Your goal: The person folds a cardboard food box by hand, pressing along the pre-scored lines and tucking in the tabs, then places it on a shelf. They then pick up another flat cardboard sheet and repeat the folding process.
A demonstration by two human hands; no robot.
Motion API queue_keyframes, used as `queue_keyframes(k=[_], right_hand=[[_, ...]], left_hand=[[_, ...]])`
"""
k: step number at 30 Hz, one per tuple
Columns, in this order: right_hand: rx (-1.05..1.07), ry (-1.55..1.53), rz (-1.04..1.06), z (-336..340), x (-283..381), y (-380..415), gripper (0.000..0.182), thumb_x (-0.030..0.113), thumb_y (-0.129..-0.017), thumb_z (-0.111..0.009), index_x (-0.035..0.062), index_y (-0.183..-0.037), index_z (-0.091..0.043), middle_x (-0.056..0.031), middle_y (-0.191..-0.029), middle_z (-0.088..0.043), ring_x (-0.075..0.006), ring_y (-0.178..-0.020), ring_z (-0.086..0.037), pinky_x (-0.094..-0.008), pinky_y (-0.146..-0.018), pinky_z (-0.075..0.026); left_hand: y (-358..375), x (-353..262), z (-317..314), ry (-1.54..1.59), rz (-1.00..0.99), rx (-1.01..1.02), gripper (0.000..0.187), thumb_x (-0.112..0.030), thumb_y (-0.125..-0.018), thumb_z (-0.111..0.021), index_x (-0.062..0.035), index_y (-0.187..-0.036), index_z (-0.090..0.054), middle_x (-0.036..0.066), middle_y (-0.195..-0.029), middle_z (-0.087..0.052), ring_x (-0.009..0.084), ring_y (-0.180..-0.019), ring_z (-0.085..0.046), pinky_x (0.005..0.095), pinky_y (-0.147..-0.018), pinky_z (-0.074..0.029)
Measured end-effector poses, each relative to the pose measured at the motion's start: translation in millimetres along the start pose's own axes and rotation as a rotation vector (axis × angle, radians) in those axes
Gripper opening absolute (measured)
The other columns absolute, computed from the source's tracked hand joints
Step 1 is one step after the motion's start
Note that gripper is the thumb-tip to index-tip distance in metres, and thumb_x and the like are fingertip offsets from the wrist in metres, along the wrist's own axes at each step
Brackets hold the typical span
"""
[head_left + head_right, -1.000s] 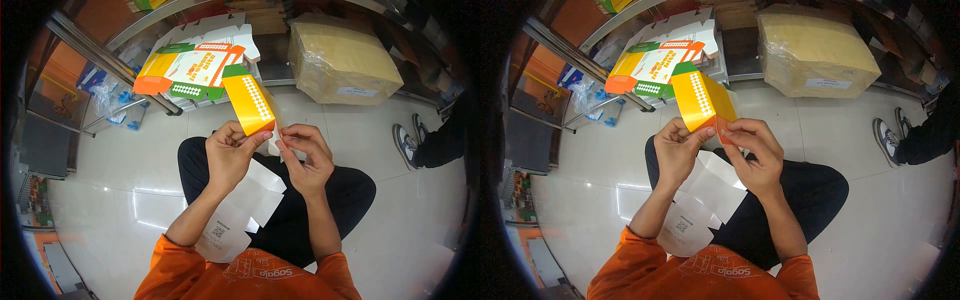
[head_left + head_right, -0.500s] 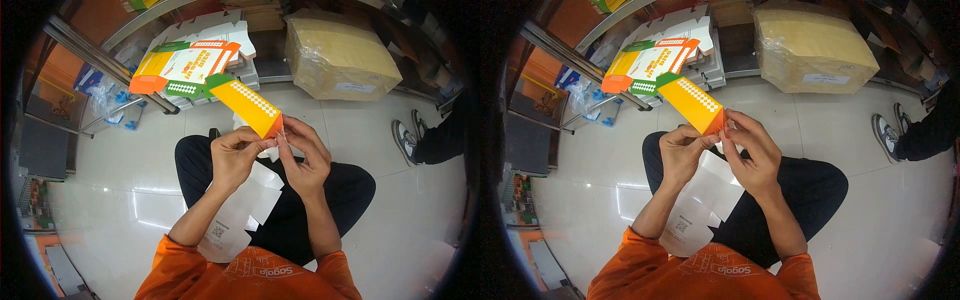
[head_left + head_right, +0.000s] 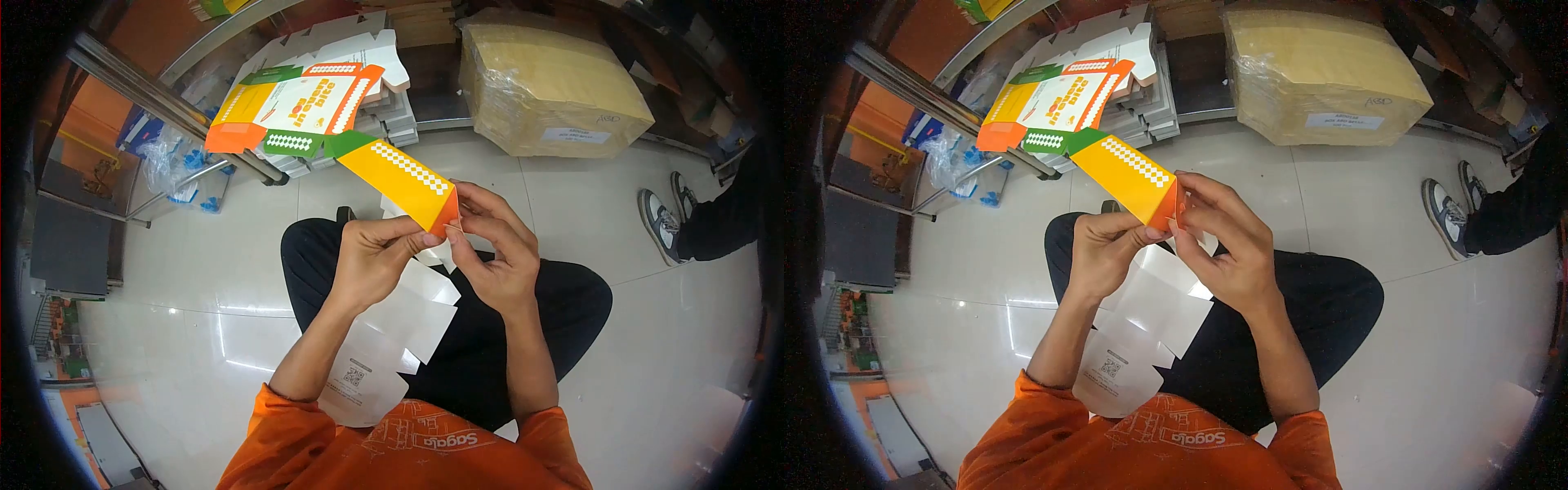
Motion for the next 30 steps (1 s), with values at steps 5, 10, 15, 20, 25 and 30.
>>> queue_keyframes(k=[5, 10, 15, 20, 25, 30], right_hand=[[0.073, -0.039, -0.013, -3, -3, 0, 0.013, -0.003, -0.077, -0.071, -0.0031, -0.089, -0.066, -0.0214, -0.12, -0.06, -0.0289, -0.106, -0.064, -0.0364, -0.091, -0.053], [0.081, -0.036, -0.11, -2, -4, 2, 0.016, -0.002, -0.077, -0.073, -0.0015, -0.092, -0.069, -0.019, -0.116, -0.062, -0.0271, -0.105, -0.065, -0.0349, -0.088, -0.055], [0.03, -0.066, -0.109, 5, -1, 1, 0.016, -0.005, -0.076, -0.073, -0.0017, -0.091, -0.07, -0.0163, -0.111, -0.063, -0.0252, -0.101, -0.066, -0.0317, -0.084, -0.057], [0.1, 0.024, -0.068, 1, 2, 1, 0.016, -0.012, -0.076, -0.067, -0.0025, -0.089, -0.069, -0.0154, -0.109, -0.063, -0.0241, -0.1, -0.066, -0.0324, -0.084, -0.057], [0.123, 0.082, -0.045, 0, 4, 4, 0.017, -0.01, -0.074, -0.07, -0.0021, -0.089, -0.069, -0.0161, -0.108, -0.063, -0.0269, -0.102, -0.065, -0.0365, -0.089, -0.055], [0.053, 0.049, -0.041, 3, 5, 5, 0.019, -0.006, -0.072, -0.075, -0.0012, -0.088, -0.067, -0.0166, -0.105, -0.064, -0.0285, -0.101, -0.065, -0.0383, -0.092, -0.053]], left_hand=[[-1, 8, 0, 0.007, -0.026, 0.002, 0.016, -0.005, -0.085, -0.07, 0.0008, -0.1, -0.072, 0.007, -0.089, -0.073, 0.0075, -0.081, -0.064, 0.0232, -0.074, -0.052], [-5, 6, 3, 0.015, -0.028, -0.042, 0.014, -0.005, -0.084, -0.071, 0.0007, -0.097, -0.073, 0.007, -0.09, -0.073, 0.0082, -0.081, -0.065, 0.0233, -0.075, -0.053], [-6, 6, 4, 0.069, -0.061, -0.005, 0.016, 0.0, -0.083, -0.07, 0.0011, -0.099, -0.072, 0.008, -0.09, -0.073, 0.0117, -0.082, -0.067, 0.0258, -0.077, -0.056], [-5, 1, 1, 0.013, -0.097, 0.033, 0.018, 0.001, -0.083, -0.07, 0.0003, -0.101, -0.072, 0.007, -0.093, -0.072, 0.0118, -0.085, -0.067, 0.0277, -0.079, -0.056], [-6, -2, 0, -0.031, -0.11, 0.019, 0.016, 0.001, -0.084, -0.069, -0.0001, -0.099, -0.072, 0.006, -0.096, -0.072, 0.0115, -0.088, -0.066, 0.0285, -0.079, -0.056], [-9, 16, 3, 0.106, -0.071, 0.023, 0.016, 0.0, -0.088, -0.066, -0.0006, -0.103, -0.071, 0.006, -0.096, -0.071, 0.0105, -0.087, -0.066, 0.0258, -0.078, -0.055]])
Point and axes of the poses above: each hand's wrist, its own y-axis away from the middle knuckle, its own z-axis out of the back of the hand, x = y × z, the point moved 9 cm from there along -y, towards the middle knuckle
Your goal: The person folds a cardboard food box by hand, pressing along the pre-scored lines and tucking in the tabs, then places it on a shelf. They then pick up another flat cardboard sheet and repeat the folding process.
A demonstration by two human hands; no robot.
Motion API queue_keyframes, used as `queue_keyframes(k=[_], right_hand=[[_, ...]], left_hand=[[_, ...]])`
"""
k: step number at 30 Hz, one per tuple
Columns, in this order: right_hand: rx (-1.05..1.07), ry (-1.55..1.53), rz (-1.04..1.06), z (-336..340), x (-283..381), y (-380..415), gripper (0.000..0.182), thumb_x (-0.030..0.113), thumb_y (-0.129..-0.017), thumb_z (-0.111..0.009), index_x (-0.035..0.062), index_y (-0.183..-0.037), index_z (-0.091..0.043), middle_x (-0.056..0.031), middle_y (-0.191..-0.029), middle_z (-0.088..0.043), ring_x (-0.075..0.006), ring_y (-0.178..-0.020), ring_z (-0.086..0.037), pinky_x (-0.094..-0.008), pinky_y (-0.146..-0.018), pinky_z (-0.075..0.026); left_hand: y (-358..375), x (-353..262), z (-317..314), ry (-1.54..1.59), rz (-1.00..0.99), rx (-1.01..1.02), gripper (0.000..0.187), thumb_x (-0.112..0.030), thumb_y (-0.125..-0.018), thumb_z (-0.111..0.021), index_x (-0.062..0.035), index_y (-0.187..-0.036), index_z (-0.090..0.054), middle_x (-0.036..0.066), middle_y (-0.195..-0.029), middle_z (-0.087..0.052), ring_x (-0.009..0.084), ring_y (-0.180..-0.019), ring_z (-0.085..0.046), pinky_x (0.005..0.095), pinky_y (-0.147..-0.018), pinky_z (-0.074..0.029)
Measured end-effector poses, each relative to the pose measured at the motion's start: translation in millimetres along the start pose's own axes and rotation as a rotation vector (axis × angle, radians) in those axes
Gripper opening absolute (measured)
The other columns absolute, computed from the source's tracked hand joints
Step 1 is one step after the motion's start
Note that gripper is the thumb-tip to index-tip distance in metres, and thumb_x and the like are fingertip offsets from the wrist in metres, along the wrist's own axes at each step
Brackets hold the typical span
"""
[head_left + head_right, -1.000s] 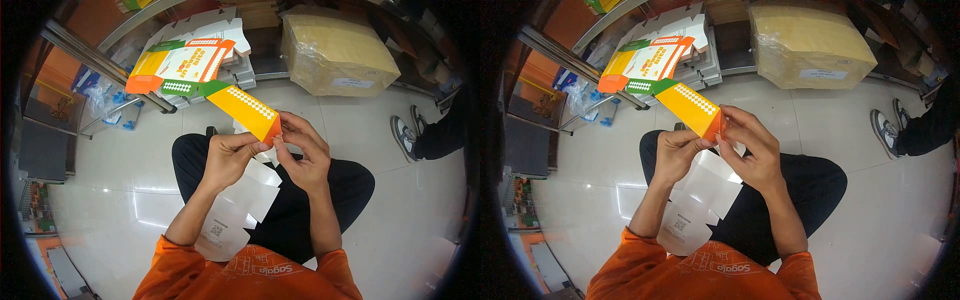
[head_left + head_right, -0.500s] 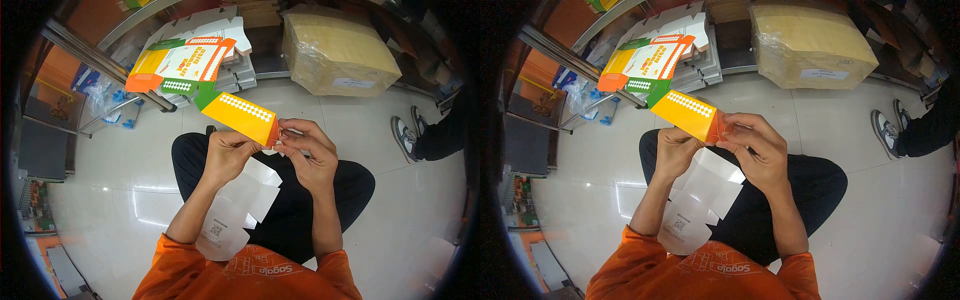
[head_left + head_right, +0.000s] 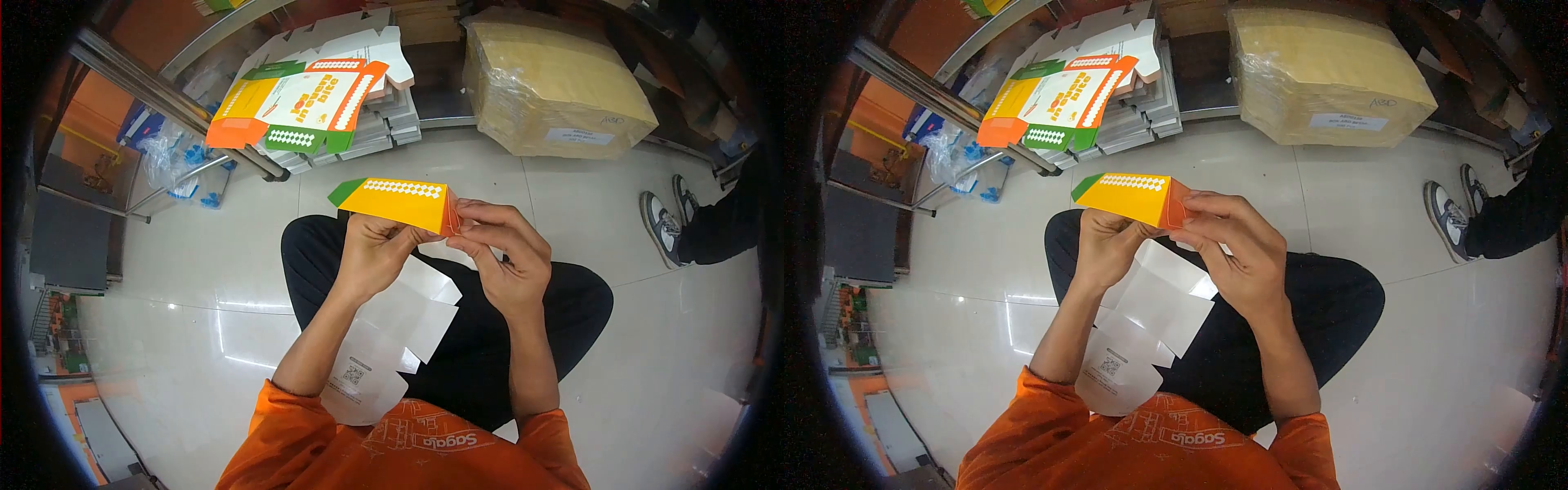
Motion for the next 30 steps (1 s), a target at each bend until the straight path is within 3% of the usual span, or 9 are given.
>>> queue_keyframes(k=[7, 13, 16, 18, 20, 22, 27, 28, 30], right_hand=[[-0.007, -0.064, -0.022, -8, -12, 2, 0.016, -0.01, -0.073, -0.072, -0.0024, -0.087, -0.067, -0.0181, -0.12, -0.058, -0.0301, -0.11, -0.061, -0.039, -0.09, -0.054], [-0.03, -0.046, 0.009, -9, -9, -2, 0.019, -0.01, -0.071, -0.072, -0.001, -0.085, -0.062, -0.0201, -0.123, -0.058, -0.0336, -0.112, -0.06, -0.0423, -0.097, -0.049], [0.0, -0.069, -0.004, -8, -22, 0, 0.023, -0.01, -0.071, -0.07, 0.0005, -0.087, -0.058, -0.02, -0.121, -0.06, -0.033, -0.111, -0.061, -0.0403, -0.096, -0.048], [0.021, -0.061, 0.007, -8, -35, 5, 0.024, -0.011, -0.072, -0.067, 0.0013, -0.09, -0.055, -0.02, -0.119, -0.061, -0.0318, -0.109, -0.062, -0.0384, -0.094, -0.049], [0.049, -0.008, -0.047, -13, -57, 15, 0.03, -0.014, -0.074, -0.058, 0.0027, -0.098, -0.052, -0.0214, -0.118, -0.061, -0.0298, -0.104, -0.064, -0.035, -0.087, -0.05], [0.075, -0.078, -0.037, -21, -63, 19, 0.038, -0.015, -0.073, -0.054, 0.0034, -0.106, -0.048, -0.0203, -0.114, -0.061, -0.029, -0.1, -0.064, -0.0348, -0.084, -0.05], [0.0, 0.043, 0.045, -15, -33, 9, 0.046, -0.01, -0.069, -0.057, 0.0011, -0.112, -0.047, -0.0214, -0.12, -0.053, -0.0329, -0.108, -0.055, -0.0404, -0.095, -0.043], [-0.056, 0.06, 0.086, -7, -22, 6, 0.048, -0.007, -0.069, -0.059, 0.0008, -0.114, -0.046, -0.0227, -0.125, -0.05, -0.0336, -0.11, -0.053, -0.0421, -0.097, -0.042], [-0.005, 0.092, 0.104, -6, -12, 2, 0.056, 0.002, -0.071, -0.067, 0.0003, -0.123, -0.045, -0.0241, -0.132, -0.045, -0.0357, -0.12, -0.048, -0.044, -0.102, -0.038]], left_hand=[[7, -6, -4, -0.02, -0.037, -0.067, 0.019, -0.006, -0.088, -0.068, 0.0001, -0.107, -0.068, 0.007, -0.097, -0.07, 0.0125, -0.088, -0.066, 0.026, -0.078, -0.054], [5, -5, -8, 0.074, -0.064, -0.043, 0.028, 0.004, -0.092, -0.058, 0.003, -0.12, -0.056, 0.012, -0.111, -0.067, 0.016, -0.099, -0.064, 0.0288, -0.089, -0.052], [-2, 7, -6, 0.34, 0.042, 0.049, 0.027, -0.003, -0.095, -0.054, 0.0009, -0.122, -0.051, 0.015, -0.12, -0.062, 0.0225, -0.105, -0.063, 0.0349, -0.092, -0.052], [-7, 12, 2, 0.979, 0.158, 0.022, 0.027, -0.016, -0.098, -0.05, -0.0014, -0.121, -0.05, 0.017, -0.122, -0.059, 0.0264, -0.108, -0.062, 0.0407, -0.094, -0.052], [-11, 4, 6, 1.007, 0.15, -0.002, 0.031, -0.026, -0.099, -0.048, -0.0019, -0.119, -0.05, 0.018, -0.123, -0.057, 0.027, -0.112, -0.06, 0.0421, -0.092, -0.053], [-13, 27, 25, 0.706, 0.265, -0.233, 0.028, -0.023, -0.099, -0.05, -0.0009, -0.116, -0.051, 0.017, -0.119, -0.059, 0.0258, -0.108, -0.062, 0.0413, -0.088, -0.055], [-6, 21, 8, 0.15, -0.007, -0.255, 0.022, -0.01, -0.094, -0.06, 0.001, -0.112, -0.054, 0.007, -0.101, -0.066, 0.0128, -0.09, -0.066, 0.0283, -0.077, -0.055], [-2, 19, -2, 0.046, 0.025, -0.218, 0.023, -0.01, -0.092, -0.063, 0.0021, -0.11, -0.055, 0.008, -0.098, -0.066, 0.014, -0.083, -0.066, 0.0276, -0.068, -0.053], [7, 18, -23, -0.184, -0.169, -0.107, 0.026, -0.002, -0.087, -0.063, 0.0029, -0.111, -0.053, 0.009, -0.092, -0.065, 0.0182, -0.076, -0.065, 0.0285, -0.062, -0.05]])
Point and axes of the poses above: each hand's wrist, its own y-axis away from the middle knuckle, its own z-axis out of the back of the hand, x = y × z, the point moved 9 cm from there along -y, towards the middle knuckle
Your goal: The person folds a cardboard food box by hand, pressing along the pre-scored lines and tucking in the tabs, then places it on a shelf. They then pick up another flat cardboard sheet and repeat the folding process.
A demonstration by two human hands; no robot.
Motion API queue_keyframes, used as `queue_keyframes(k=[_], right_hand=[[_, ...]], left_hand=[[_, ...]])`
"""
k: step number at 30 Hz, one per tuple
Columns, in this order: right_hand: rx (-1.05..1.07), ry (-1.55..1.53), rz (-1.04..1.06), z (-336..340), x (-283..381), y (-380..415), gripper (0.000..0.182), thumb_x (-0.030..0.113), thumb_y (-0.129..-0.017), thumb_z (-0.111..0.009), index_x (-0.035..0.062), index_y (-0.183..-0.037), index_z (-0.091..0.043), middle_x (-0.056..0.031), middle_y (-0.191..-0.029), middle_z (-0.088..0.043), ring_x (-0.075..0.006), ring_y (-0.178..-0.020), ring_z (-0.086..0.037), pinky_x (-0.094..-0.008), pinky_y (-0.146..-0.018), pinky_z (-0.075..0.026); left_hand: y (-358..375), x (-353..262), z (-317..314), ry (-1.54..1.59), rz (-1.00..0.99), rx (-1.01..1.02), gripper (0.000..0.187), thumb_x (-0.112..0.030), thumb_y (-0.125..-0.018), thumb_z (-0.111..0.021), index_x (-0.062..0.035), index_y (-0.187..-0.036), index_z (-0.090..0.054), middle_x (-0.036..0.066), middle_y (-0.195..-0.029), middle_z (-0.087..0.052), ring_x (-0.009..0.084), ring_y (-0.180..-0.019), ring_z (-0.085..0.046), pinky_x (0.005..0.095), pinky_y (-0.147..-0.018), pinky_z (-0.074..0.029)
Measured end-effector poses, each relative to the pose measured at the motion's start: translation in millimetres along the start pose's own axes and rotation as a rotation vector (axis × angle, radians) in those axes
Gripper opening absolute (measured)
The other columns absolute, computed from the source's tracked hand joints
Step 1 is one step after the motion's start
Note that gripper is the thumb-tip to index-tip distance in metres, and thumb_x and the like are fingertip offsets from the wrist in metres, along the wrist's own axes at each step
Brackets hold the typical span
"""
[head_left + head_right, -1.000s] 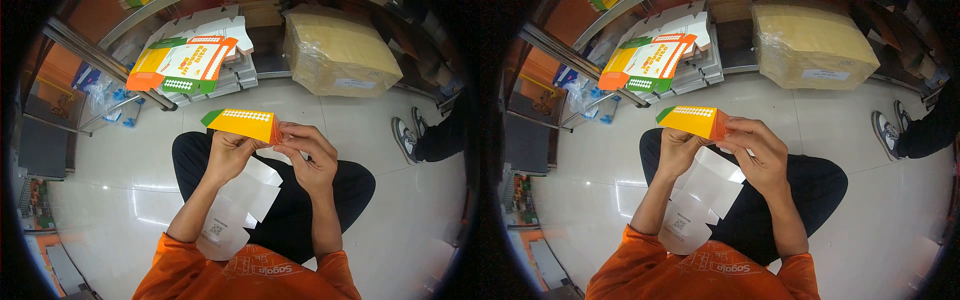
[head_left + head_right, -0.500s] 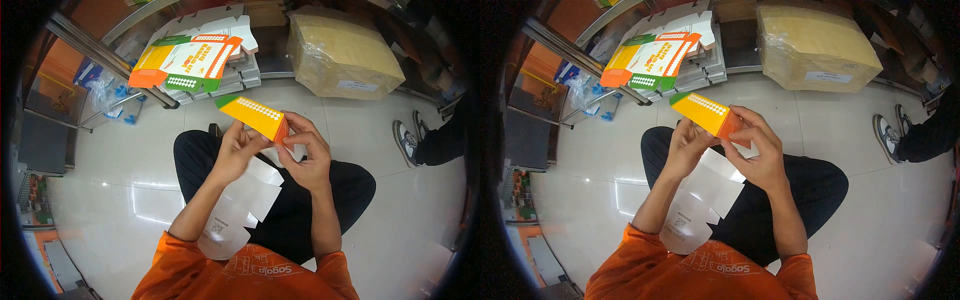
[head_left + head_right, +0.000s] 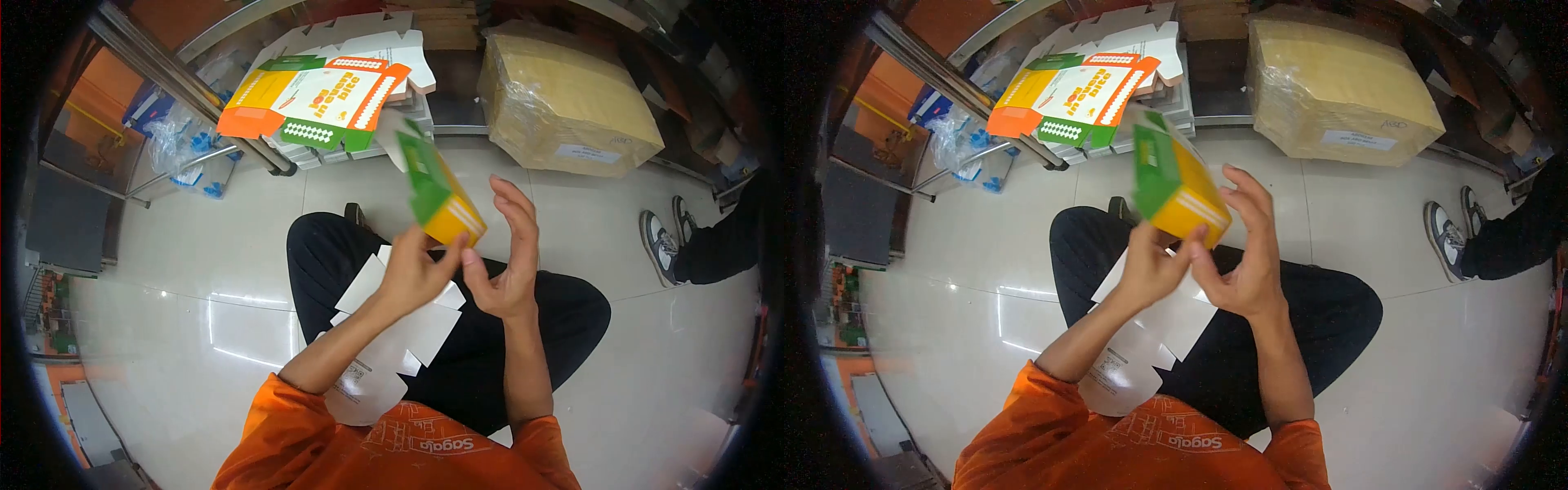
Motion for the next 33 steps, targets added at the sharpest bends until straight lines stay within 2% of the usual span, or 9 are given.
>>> queue_keyframes(k=[7, 9, 12, 16, 18, 21, 24, 29, 33], right_hand=[[-0.003, -0.269, -0.329, -21, -42, 16, 0.064, 0.008, -0.083, -0.07, -0.0019, -0.137, -0.038, -0.0198, -0.137, -0.045, -0.0279, -0.126, -0.046, -0.037, -0.105, -0.037], [-0.041, -0.325, -0.382, -25, -50, 21, 0.063, 0.007, -0.083, -0.07, -0.0018, -0.137, -0.037, -0.0191, -0.136, -0.045, -0.0275, -0.125, -0.047, -0.0368, -0.104, -0.038], [-0.107, -0.357, -0.452, -25, -54, 26, 0.065, 0.003, -0.08, -0.07, -0.0016, -0.137, -0.038, -0.0198, -0.133, -0.048, -0.0297, -0.121, -0.05, -0.037, -0.102, -0.04], [0.094, 0.04, -0.069, -30, -22, 11, 0.075, 0.002, -0.066, -0.07, 0.0, -0.136, -0.044, -0.024, -0.134, -0.048, -0.0399, -0.122, -0.049, -0.044, -0.103, -0.04], [0.225, 0.15, 0.067, -40, -10, 12, 0.075, 0.005, -0.064, -0.071, 0.003, -0.136, -0.047, -0.0238, -0.136, -0.046, -0.0402, -0.125, -0.047, -0.0473, -0.104, -0.038], [0.233, 0.099, 0.046, -36, -15, 11, 0.07, 0.011, -0.07, -0.07, 0.0045, -0.136, -0.048, -0.024, -0.141, -0.042, -0.0383, -0.131, -0.041, -0.047, -0.108, -0.033], [0.261, 0.037, 0.04, -35, -25, 17, 0.061, 0.014, -0.082, -0.063, 0.0013, -0.139, -0.044, -0.023, -0.146, -0.036, -0.0355, -0.135, -0.036, -0.044, -0.111, -0.027], [-0.026, -0.36, -0.608, -27, -72, 30, 0.06, 0.01, -0.091, -0.057, -0.0056, -0.142, -0.032, -0.0251, -0.146, -0.035, -0.0307, -0.136, -0.035, -0.038, -0.111, -0.028], [-0.045, -0.499, -1.004, -19, -105, 58, 0.052, 0.008, -0.089, -0.06, -0.0098, -0.134, -0.041, -0.0271, -0.132, -0.049, -0.0249, -0.119, -0.052, -0.0329, -0.101, -0.04]], left_hand=[[18, 5, -30, -0.096, -0.003, 0.191, 0.047, 0.01, -0.077, -0.058, -0.002, -0.12, -0.044, 0.013, -0.104, -0.06, 0.0236, -0.091, -0.063, 0.0312, -0.066, -0.051], [17, 31, -26, 0.485, 0.356, 0.171, 0.056, -0.014, -0.084, -0.059, -0.0061, -0.133, -0.035, 0.018, -0.117, -0.056, 0.024, -0.109, -0.058, 0.0331, -0.083, -0.05], [2, 13, -20, 0.804, 0.455, 0.158, 0.037, -0.02, -0.09, -0.051, -0.0082, -0.125, -0.042, 0.008, -0.103, -0.056, 0.0209, -0.108, -0.056, 0.0305, -0.08, -0.049], [-10, 26, -11, 0.84, 0.673, 0.094, 0.056, -0.052, -0.097, -0.038, -0.0072, -0.13, -0.041, 0.012, -0.105, -0.061, 0.0212, -0.094, -0.063, 0.0324, -0.077, -0.053], [-10, 25, -6, 0.866, 0.676, 0.087, 0.055, -0.047, -0.097, -0.048, -0.0046, -0.133, -0.041, 0.012, -0.103, -0.062, 0.0206, -0.09, -0.065, 0.0326, -0.075, -0.054], [-5, 13, -5, 0.694, 0.606, 0.181, 0.052, -0.003, -0.091, -0.062, -0.0028, -0.138, -0.041, 0.01, -0.112, -0.061, 0.0159, -0.101, -0.061, 0.0305, -0.084, -0.052], [-2, 17, -7, 0.538, 0.434, 0.182, 0.047, -0.003, -0.091, -0.061, -0.0027, -0.136, -0.046, 0.007, -0.114, -0.06, 0.0133, -0.104, -0.058, 0.0277, -0.087, -0.048], [14, 15, -23, -0.018, 0.295, 0.293, 0.027, 0.001, -0.091, -0.058, 0.0034, -0.118, -0.058, 0.007, -0.107, -0.064, 0.0088, -0.09, -0.059, 0.0249, -0.075, -0.048], [22, 44, -23, 0.16, 0.362, 0.085, 0.016, -0.007, -0.094, -0.06, 0.006, -0.103, -0.063, 0.008, -0.084, -0.069, 0.0061, -0.07, -0.059, 0.0209, -0.061, -0.046]])
Point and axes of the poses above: each hand's wrist, its own y-axis away from the middle knuckle, its own z-axis out of the back of the hand, x = y × z, the point moved 9 cm from there along -y, towards the middle knuckle
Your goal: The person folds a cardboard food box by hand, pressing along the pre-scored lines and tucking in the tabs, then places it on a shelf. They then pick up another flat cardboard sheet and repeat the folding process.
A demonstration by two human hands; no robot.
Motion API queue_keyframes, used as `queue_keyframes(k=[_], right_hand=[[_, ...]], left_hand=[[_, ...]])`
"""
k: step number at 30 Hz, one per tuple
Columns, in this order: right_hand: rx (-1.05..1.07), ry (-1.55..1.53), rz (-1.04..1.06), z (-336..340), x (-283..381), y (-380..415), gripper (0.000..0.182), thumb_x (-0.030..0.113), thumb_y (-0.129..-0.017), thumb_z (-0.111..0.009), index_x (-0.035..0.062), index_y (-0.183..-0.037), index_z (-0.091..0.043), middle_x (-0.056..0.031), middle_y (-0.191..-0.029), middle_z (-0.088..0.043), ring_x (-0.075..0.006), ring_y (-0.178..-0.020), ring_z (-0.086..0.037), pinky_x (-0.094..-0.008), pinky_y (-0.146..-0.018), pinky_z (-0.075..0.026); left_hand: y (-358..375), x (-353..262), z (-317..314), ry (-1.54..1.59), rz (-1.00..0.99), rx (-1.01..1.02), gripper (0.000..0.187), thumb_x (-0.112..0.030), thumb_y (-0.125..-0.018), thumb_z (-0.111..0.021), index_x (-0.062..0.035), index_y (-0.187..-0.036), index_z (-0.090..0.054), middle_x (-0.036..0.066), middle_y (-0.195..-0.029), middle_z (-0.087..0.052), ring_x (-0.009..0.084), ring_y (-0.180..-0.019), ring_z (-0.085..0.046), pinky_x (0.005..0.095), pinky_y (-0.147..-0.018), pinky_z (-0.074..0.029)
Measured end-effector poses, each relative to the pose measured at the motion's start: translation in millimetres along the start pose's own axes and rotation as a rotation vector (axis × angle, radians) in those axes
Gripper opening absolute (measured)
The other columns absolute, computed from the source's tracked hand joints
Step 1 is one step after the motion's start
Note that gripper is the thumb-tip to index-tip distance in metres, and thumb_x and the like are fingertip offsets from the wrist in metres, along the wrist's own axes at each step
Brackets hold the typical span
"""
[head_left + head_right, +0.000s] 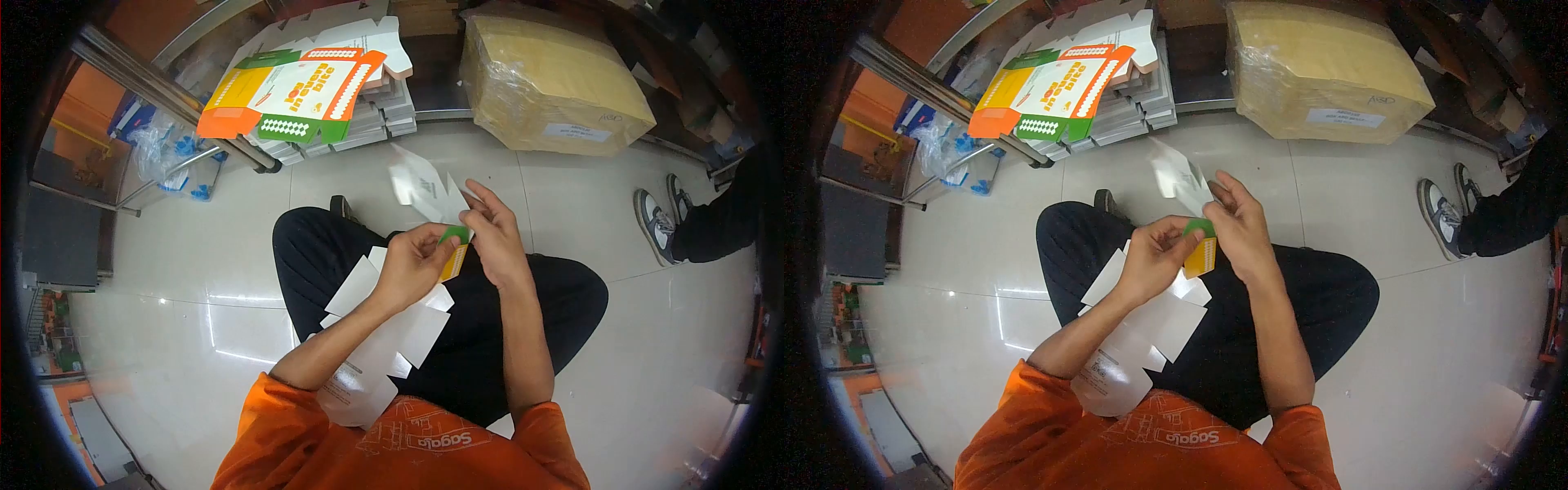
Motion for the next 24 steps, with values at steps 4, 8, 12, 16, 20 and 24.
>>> queue_keyframes(k=[4, 8, 12, 16, 20, 24], right_hand=[[-0.023, 0.276, -0.045, 17, -2, -2, 0.024, 0.012, -0.089, -0.063, -0.0092, -0.101, -0.061, -0.0129, -0.089, -0.066, -0.0143, -0.079, -0.063, -0.0271, -0.07, -0.052], [0.002, 0.34, -0.04, 10, 4, 2, 0.025, 0.018, -0.089, -0.067, -0.0046, -0.082, -0.062, -0.0048, -0.07, -0.063, -0.0074, -0.058, -0.057, -0.0223, -0.048, -0.049], [0.049, 0.284, -0.045, -3, 3, 5, 0.025, 0.018, -0.088, -0.069, -0.0037, -0.079, -0.062, -0.0039, -0.068, -0.062, -0.0069, -0.058, -0.055, -0.0228, -0.049, -0.047], [0.041, 0.459, 0.144, -11, 12, 8, 0.024, 0.016, -0.087, -0.07, -0.0029, -0.074, -0.06, -0.0038, -0.064, -0.06, -0.0058, -0.056, -0.051, -0.0236, -0.049, -0.042], [-0.025, 0.505, 0.248, -12, 22, 10, 0.022, 0.011, -0.085, -0.071, -0.0022, -0.072, -0.06, -0.0032, -0.062, -0.057, -0.0053, -0.056, -0.048, -0.0234, -0.049, -0.04], [-0.056, 0.447, 0.298, -12, 27, 10, 0.019, 0.007, -0.084, -0.07, -0.0023, -0.072, -0.06, -0.0028, -0.063, -0.054, -0.0056, -0.056, -0.047, -0.0234, -0.05, -0.039]], left_hand=[[-3, 33, 18, 0.093, 0.259, -0.1, 0.021, -0.017, -0.092, -0.065, 0.0036, -0.096, -0.064, 0.006, -0.08, -0.068, 0.0053, -0.064, -0.059, 0.0209, -0.058, -0.046], [-5, 52, 23, 0.288, 0.489, -0.108, 0.025, -0.023, -0.088, -0.071, -0.0003, -0.094, -0.064, 0.005, -0.08, -0.066, 0.0106, -0.068, -0.063, 0.0235, -0.058, -0.048], [-3, 57, 25, 0.373, 0.584, -0.139, 0.026, -0.024, -0.089, -0.07, -0.0001, -0.096, -0.062, 0.006, -0.086, -0.066, 0.0115, -0.074, -0.063, 0.0242, -0.059, -0.048], [-2, 44, 16, 0.535, 0.615, -0.069, 0.028, -0.024, -0.089, -0.068, 0.0001, -0.1, -0.06, 0.006, -0.089, -0.064, 0.0128, -0.077, -0.063, 0.0249, -0.067, -0.054], [-2, 42, 11, 0.656, 0.612, -0.056, 0.029, -0.024, -0.09, -0.068, 0.001, -0.102, -0.059, 0.006, -0.093, -0.061, 0.0142, -0.085, -0.063, 0.0262, -0.078, -0.058], [-2, 48, 4, 0.676, 0.625, -0.041, 0.031, -0.02, -0.095, -0.058, 0.0021, -0.117, -0.058, 0.012, -0.11, -0.062, 0.0158, -0.099, -0.063, 0.0253, -0.086, -0.057]])
Point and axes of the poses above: each hand's wrist, its own y-axis away from the middle knuckle, its own z-axis out of the back of the hand, x = y × z, the point moved 9 cm from there along -y, towards the middle knuckle
